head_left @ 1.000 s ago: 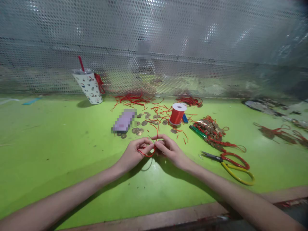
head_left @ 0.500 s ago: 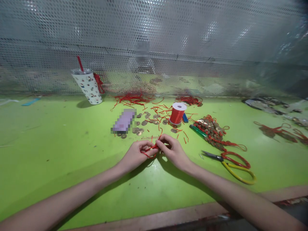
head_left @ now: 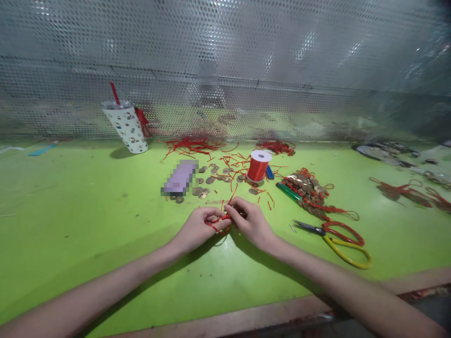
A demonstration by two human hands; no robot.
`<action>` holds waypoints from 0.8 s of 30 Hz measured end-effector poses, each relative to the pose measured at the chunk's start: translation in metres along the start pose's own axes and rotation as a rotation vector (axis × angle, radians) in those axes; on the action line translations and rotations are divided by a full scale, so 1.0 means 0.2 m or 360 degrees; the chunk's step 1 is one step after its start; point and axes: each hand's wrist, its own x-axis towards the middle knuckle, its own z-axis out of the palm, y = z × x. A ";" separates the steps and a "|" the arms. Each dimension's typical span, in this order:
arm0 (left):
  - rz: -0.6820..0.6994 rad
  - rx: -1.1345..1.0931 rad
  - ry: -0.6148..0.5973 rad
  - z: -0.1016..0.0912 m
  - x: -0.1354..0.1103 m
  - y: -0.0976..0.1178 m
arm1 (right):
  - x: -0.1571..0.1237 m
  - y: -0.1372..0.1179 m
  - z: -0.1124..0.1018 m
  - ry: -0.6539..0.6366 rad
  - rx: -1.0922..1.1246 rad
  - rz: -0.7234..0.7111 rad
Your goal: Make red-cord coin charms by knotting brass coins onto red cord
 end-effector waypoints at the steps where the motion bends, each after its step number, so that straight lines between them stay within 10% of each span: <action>1: -0.0002 0.0005 -0.0015 0.00 0.00 0.00 | 0.00 0.00 0.00 0.0001 -0.0026 -0.0015; 24: 0.0031 0.0030 -0.0071 -0.01 -0.02 -0.01 | 0.01 0.01 -0.02 -0.0018 0.0156 0.0122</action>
